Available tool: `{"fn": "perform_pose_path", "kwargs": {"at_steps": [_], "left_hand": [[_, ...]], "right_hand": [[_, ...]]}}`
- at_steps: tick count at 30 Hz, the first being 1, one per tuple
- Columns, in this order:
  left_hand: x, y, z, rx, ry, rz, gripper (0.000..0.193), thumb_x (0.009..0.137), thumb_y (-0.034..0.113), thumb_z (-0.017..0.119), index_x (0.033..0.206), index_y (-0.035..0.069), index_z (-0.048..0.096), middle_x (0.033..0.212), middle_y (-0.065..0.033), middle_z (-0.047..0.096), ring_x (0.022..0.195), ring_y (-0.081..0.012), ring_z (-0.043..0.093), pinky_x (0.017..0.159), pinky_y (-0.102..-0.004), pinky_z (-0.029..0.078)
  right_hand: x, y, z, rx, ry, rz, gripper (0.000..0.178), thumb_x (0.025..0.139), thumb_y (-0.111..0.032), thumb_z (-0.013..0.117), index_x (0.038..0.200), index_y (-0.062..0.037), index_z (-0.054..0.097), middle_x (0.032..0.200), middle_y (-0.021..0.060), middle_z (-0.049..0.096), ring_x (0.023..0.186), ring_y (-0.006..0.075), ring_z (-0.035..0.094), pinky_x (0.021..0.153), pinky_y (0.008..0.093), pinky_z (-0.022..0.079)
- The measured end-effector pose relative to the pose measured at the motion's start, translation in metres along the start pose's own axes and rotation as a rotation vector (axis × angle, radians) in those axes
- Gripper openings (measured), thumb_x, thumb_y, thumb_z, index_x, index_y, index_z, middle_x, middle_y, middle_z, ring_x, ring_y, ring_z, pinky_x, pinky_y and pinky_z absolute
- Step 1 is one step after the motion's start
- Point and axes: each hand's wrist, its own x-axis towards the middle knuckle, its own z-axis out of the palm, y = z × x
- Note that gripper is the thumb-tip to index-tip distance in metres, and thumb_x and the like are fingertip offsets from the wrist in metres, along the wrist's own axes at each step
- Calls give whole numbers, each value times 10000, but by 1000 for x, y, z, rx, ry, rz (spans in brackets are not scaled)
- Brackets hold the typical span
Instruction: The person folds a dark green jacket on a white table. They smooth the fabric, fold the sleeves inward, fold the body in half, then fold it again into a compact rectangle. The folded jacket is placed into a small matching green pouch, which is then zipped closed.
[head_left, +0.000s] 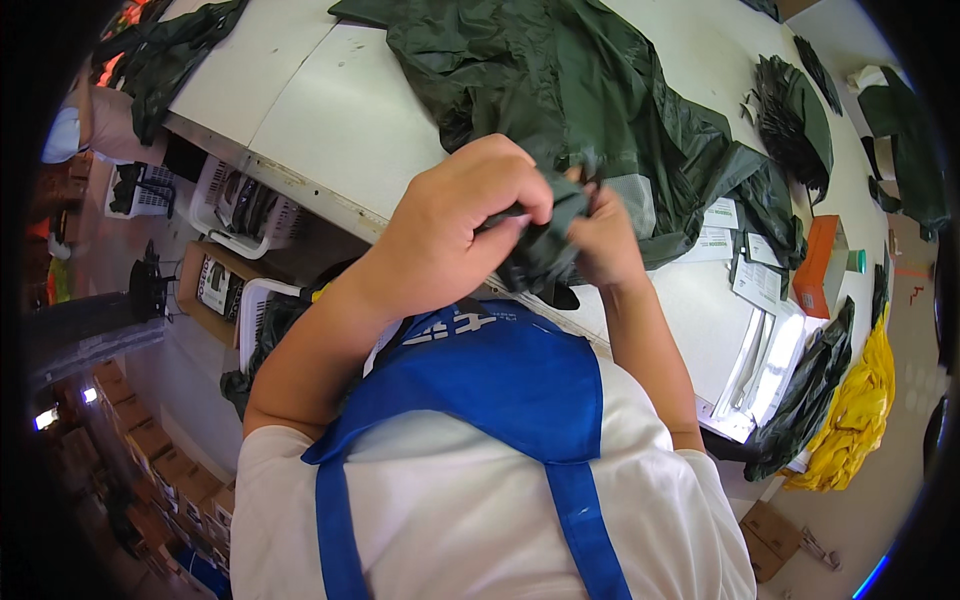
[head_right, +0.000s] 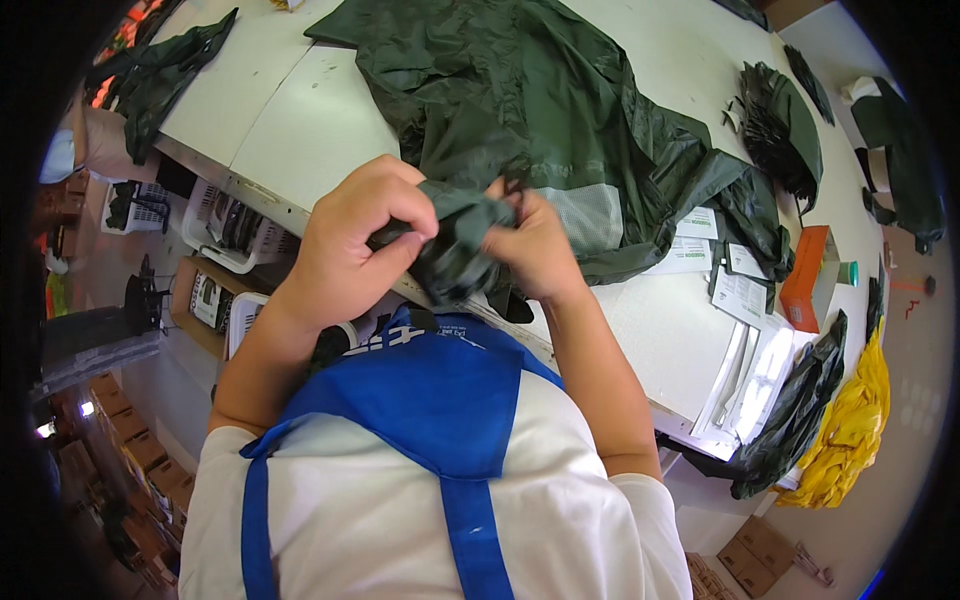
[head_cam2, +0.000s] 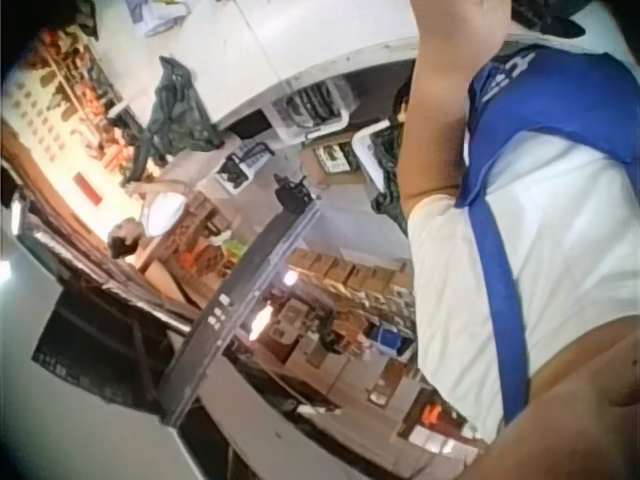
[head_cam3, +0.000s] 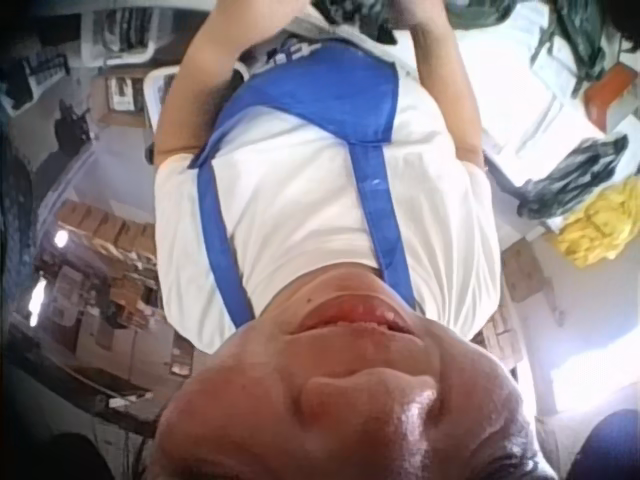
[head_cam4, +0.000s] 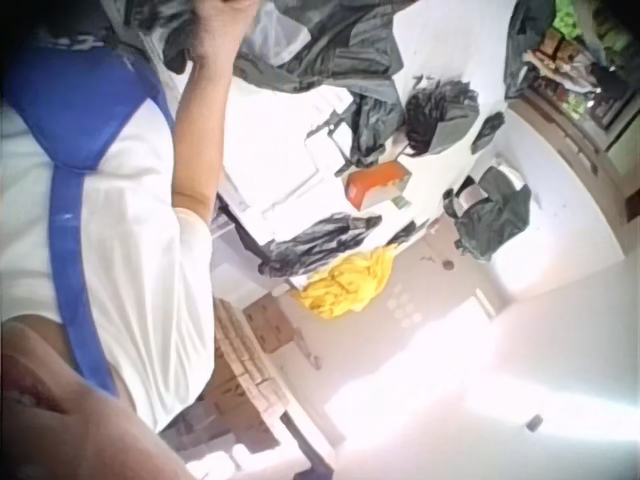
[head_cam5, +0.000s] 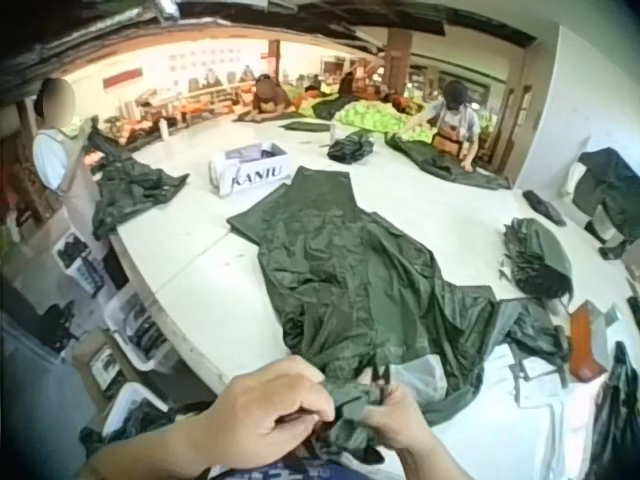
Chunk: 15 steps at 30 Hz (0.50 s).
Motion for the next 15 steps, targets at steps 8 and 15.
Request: {"fn": "perform_pose_path", "kwargs": {"at_steps": [8, 15], "left_hand": [[-3, -14, 9, -675, 262, -524, 358, 852, 142, 686, 1131, -1, 514, 999, -31, 594, 910, -78, 548, 817, -238, 452], [5, -2, 23, -431, 406, -304, 633, 816, 154, 724, 1308, 38, 343, 1108, -105, 560, 956, -138, 561, 848, -274, 451]], "right_hand": [[8, -24, 16, 630, 49, -28, 305, 875, -137, 589, 1162, -35, 569, 1092, 92, 638, 984, 222, 626, 862, 374, 520], [6, -15, 9, 634, 4, -77, 445, 925, -288, 500, 1279, -19, 504, 1260, 143, 563, 1140, 297, 545, 994, 435, 429]]}}
